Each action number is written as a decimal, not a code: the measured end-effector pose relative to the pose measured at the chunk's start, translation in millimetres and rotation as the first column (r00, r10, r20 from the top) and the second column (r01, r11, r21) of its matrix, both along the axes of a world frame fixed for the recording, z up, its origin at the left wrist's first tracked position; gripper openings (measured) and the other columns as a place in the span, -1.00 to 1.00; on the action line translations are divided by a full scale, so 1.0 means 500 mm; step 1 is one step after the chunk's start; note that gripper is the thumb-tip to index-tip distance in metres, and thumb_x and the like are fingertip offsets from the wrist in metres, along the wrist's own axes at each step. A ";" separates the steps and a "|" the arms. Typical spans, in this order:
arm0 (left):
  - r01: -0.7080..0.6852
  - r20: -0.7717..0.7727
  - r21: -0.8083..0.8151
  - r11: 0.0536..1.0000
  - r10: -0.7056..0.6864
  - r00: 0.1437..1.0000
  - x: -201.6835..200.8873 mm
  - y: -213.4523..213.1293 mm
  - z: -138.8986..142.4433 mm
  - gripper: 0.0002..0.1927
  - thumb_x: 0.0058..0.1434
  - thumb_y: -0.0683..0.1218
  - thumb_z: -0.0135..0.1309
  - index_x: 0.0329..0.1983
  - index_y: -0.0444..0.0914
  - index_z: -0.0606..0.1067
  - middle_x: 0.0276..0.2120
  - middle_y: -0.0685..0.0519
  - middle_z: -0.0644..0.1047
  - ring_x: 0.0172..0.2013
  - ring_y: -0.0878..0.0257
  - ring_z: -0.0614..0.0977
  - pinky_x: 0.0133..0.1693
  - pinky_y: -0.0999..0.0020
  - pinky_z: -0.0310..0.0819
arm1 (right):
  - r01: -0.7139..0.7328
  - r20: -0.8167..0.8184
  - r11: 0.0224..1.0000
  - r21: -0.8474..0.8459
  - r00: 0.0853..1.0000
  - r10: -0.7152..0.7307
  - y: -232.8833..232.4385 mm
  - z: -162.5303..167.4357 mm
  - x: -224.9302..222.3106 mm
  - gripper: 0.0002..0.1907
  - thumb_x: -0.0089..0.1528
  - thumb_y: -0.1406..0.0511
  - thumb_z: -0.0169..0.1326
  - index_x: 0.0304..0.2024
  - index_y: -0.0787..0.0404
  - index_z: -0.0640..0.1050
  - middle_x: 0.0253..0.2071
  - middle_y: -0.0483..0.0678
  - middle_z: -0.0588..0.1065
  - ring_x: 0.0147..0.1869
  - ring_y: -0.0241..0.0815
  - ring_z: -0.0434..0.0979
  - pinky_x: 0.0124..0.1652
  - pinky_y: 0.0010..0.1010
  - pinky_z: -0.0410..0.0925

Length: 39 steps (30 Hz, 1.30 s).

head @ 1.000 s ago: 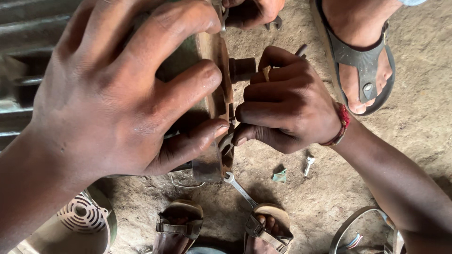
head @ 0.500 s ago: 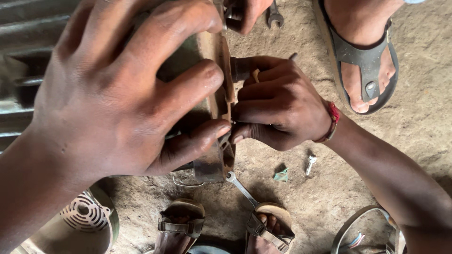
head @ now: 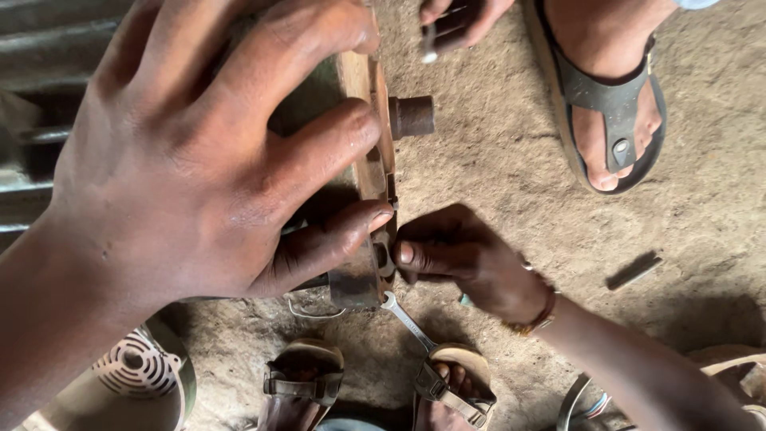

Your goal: The person works on an electric motor lying on a dirt floor, holding the motor casing steady with one hand while using a spanner and a pry bar to loosen and remove bolts from the motor's end housing, with another person assisting by holding parts. The person continues prying and working at the housing bolts throughout the clip.

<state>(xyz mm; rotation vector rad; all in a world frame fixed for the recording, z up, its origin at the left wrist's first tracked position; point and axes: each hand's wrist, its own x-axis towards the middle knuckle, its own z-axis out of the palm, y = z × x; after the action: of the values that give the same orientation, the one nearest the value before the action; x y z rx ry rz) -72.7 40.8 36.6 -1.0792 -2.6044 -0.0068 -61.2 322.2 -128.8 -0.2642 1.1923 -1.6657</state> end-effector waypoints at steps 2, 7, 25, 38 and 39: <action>-0.017 -0.002 -0.012 1.000 0.017 1.000 0.003 -0.001 -0.003 -0.44 0.44 0.34 -0.02 -0.03 -0.22 0.61 0.23 -0.17 0.35 0.25 -0.10 0.34 0.18 -0.14 0.50 | 0.178 0.205 0.984 -0.028 0.964 -0.169 -0.019 0.002 0.010 -0.55 0.39 0.06 0.11 -0.49 0.21 0.56 -0.63 -0.24 0.35 -0.59 -0.41 0.14 -0.54 -0.46 0.05; 0.010 -0.014 -0.018 1.000 -0.011 1.000 -0.004 0.004 -0.002 -0.41 0.41 0.37 -0.03 -0.08 -0.23 0.62 0.21 -0.20 0.36 0.25 -0.12 0.36 0.11 -0.14 0.50 | 0.261 -0.722 0.965 -0.002 0.668 -0.182 -0.007 0.056 -0.022 -0.61 0.36 0.08 0.09 -0.46 0.16 0.61 -0.61 -0.19 0.47 -0.62 -0.42 0.23 -0.53 -0.49 0.09; -0.045 0.030 -0.087 0.995 0.048 0.998 0.003 0.006 0.011 -0.43 0.33 0.36 0.08 -0.07 -0.20 0.67 0.22 -0.14 0.37 0.18 -0.07 0.39 0.02 -0.04 0.54 | -0.009 -0.922 0.999 0.032 0.385 0.032 -0.034 0.102 -0.096 -0.70 0.35 0.26 0.16 -0.51 0.11 0.55 -0.65 -0.25 0.37 -0.59 -0.39 0.15 -0.52 -0.46 0.11; -0.018 -0.018 -0.079 0.997 0.017 1.000 0.009 -0.011 -0.003 -0.54 0.42 0.25 -0.08 -0.10 -0.18 0.59 0.20 -0.11 0.35 0.17 -0.01 0.35 0.05 0.01 0.46 | 0.179 -0.935 0.983 -0.034 0.341 -0.095 -0.006 0.060 -0.076 -0.80 0.29 0.21 0.22 -0.40 0.12 0.66 -0.54 -0.16 0.57 -0.58 -0.41 0.39 -0.47 -0.42 0.16; -0.015 -0.019 -0.076 0.997 0.013 1.000 0.009 -0.013 -0.004 -0.52 0.43 0.27 -0.08 -0.11 -0.18 0.59 0.19 -0.11 0.35 0.16 -0.02 0.35 0.05 -0.01 0.46 | 0.098 -0.970 0.989 -0.109 0.205 -0.128 -0.013 0.062 -0.095 -0.81 0.30 0.23 0.23 -0.42 0.09 0.66 -0.52 -0.17 0.59 -0.55 -0.39 0.40 -0.42 -0.38 0.16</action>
<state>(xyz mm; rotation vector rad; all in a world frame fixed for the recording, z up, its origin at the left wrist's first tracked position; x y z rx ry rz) -68.4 34.6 34.6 -1.0815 -2.6149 0.1064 -108.7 315.7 -97.9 -1.5018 2.1675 -1.5725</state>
